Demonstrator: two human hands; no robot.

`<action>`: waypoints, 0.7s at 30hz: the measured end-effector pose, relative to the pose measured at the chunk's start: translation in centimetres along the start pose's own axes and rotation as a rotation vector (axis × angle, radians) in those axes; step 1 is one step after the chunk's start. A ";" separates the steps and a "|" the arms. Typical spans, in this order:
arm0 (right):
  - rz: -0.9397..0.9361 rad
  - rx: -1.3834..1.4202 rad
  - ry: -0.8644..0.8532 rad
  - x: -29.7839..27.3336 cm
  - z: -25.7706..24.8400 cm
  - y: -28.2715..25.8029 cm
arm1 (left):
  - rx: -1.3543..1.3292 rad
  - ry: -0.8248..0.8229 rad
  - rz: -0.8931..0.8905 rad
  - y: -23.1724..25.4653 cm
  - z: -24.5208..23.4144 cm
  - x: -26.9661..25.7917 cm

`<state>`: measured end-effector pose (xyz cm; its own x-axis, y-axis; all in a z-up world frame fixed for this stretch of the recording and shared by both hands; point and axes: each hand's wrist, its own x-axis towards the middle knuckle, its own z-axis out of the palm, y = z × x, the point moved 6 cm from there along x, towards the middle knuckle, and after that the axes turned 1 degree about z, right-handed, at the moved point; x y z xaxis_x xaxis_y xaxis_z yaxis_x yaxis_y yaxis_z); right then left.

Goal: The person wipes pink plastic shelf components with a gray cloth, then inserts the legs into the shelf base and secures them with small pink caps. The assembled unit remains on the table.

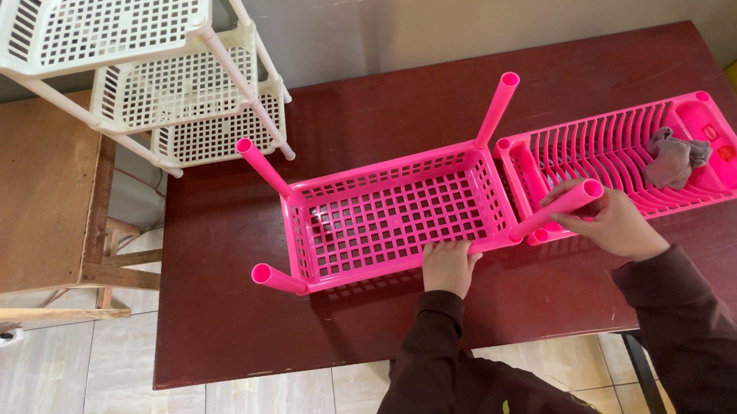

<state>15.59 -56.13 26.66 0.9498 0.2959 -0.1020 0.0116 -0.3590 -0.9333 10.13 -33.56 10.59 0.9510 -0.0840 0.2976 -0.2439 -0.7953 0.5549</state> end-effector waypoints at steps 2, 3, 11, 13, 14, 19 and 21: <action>-0.034 -0.089 -0.051 -0.1 0.2 -0.4 | 0.000 -0.014 -0.006 0.0 -0.1 0.0; -0.050 -0.134 -0.076 -0.1 0.3 -0.5 | 0.008 -0.012 -0.004 0.0 -0.2 0.0; 0.026 -0.319 -0.073 0.3 -0.1 0.7 | 0.028 -0.014 -0.017 0.3 -0.7 0.2; 0.050 -0.368 -0.045 0.5 -0.3 1.0 | 0.026 -0.011 -0.021 0.4 -0.8 0.2; 0.041 -0.386 -0.040 0.6 -0.2 1.0 | 0.025 -0.010 -0.023 0.4 -0.9 0.2; 0.054 -0.439 0.027 0.4 0.1 0.4 | 0.027 -0.020 -0.040 0.5 -0.8 0.2; -0.035 -0.451 0.063 0.4 0.8 -0.7 | 0.025 -0.023 -0.045 0.5 -0.9 0.3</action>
<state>15.70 -55.11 26.99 0.9633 0.2655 -0.0388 0.1661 -0.7035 -0.6910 10.10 -33.47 11.62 0.9650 -0.0614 0.2551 -0.1966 -0.8132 0.5478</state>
